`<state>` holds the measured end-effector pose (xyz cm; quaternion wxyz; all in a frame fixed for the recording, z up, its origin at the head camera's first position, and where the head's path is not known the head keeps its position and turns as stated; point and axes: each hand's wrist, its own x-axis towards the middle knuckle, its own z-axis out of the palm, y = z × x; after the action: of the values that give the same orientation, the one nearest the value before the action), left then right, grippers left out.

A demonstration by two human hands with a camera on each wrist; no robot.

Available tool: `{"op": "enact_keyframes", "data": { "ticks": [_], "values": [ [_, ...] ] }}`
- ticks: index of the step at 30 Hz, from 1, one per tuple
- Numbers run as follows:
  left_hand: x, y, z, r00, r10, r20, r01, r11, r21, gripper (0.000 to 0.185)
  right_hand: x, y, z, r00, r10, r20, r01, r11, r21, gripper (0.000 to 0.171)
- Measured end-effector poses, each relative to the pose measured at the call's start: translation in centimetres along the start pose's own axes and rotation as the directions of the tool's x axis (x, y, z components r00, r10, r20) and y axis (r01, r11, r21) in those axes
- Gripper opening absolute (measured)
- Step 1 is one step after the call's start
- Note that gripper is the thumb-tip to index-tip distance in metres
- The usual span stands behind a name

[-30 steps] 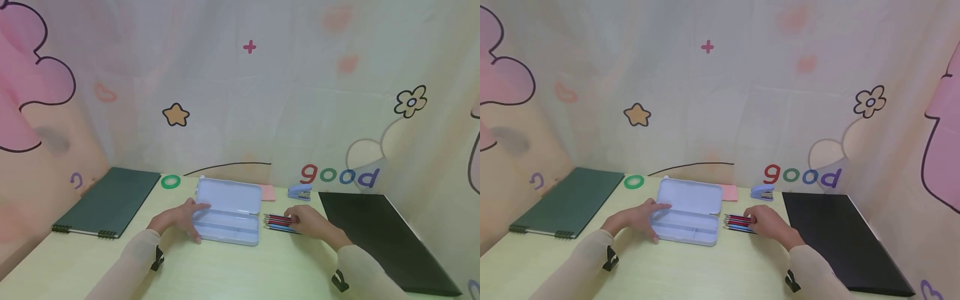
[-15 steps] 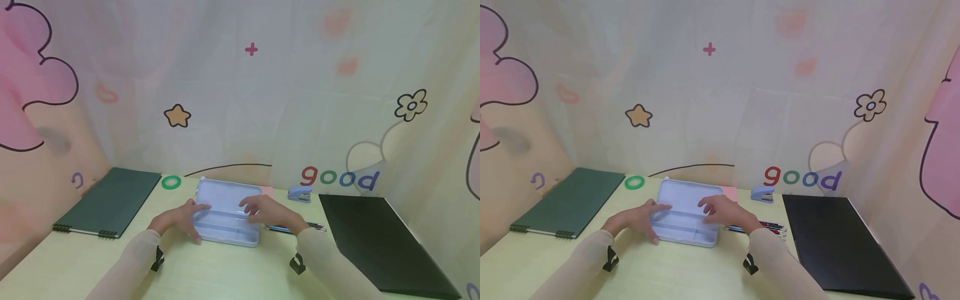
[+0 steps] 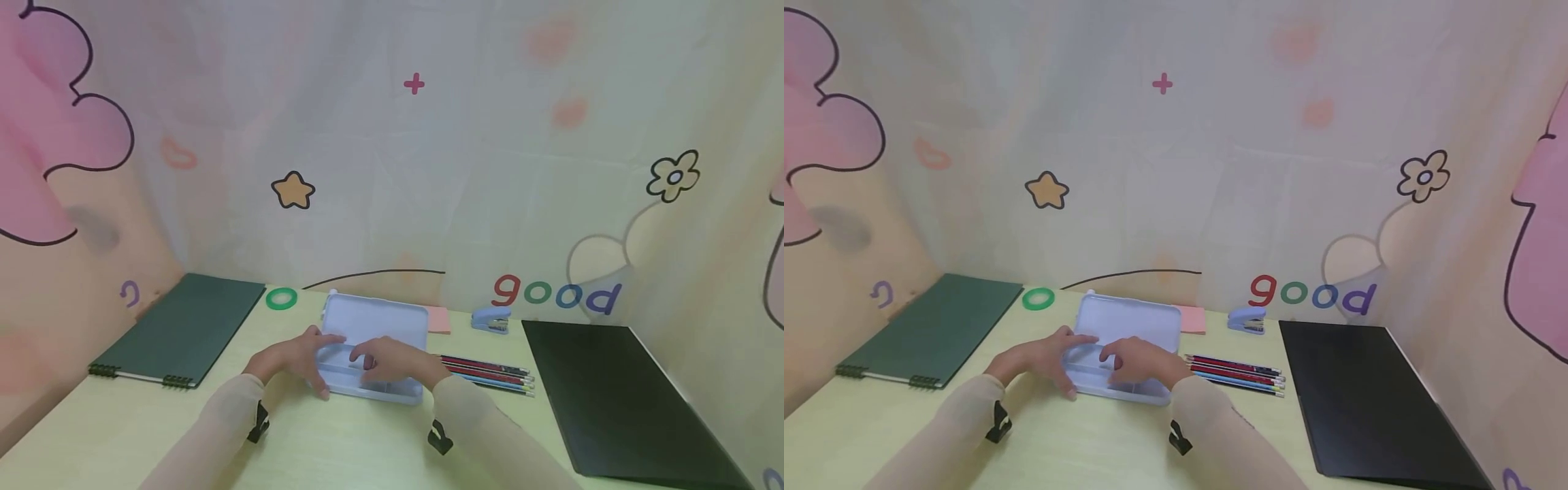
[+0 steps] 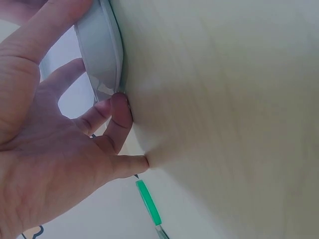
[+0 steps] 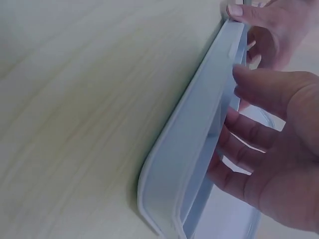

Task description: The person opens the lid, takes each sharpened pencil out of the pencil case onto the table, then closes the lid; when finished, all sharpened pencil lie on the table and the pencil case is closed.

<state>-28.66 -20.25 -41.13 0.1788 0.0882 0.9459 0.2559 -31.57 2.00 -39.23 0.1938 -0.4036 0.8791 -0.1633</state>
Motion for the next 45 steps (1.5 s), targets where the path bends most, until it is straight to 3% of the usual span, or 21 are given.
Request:
{"op": "enact_keyframes", "data": {
  "ticks": [8,22,34,45],
  "values": [
    [0.4,-0.1,0.2,1.0,-0.013,0.001,0.013,1.0,-0.004,0.099,0.5,-0.3,0.7,1.0,0.018,-0.004,-0.019,0.999,-0.044,0.031],
    [0.3,0.0,0.1,1.0,-0.008,0.01,0.008,1.0,0.002,0.099,0.9,-0.3,0.3,0.991,0.116,0.063,-0.113,0.992,-0.047,0.034],
    [0.2,-0.1,0.1,1.0,0.006,0.009,-0.006,1.0,0.011,0.099,0.4,-0.3,-0.5,0.989,0.13,0.066,-0.13,0.992,-0.009,0.047],
    [0.1,0.1,0.0,1.0,-0.004,0.008,0.004,1.0,0.006,0.099,0.5,0.0,-0.8,0.993,0.109,0.04,-0.109,0.994,-0.006,0.043]
  ]
}}
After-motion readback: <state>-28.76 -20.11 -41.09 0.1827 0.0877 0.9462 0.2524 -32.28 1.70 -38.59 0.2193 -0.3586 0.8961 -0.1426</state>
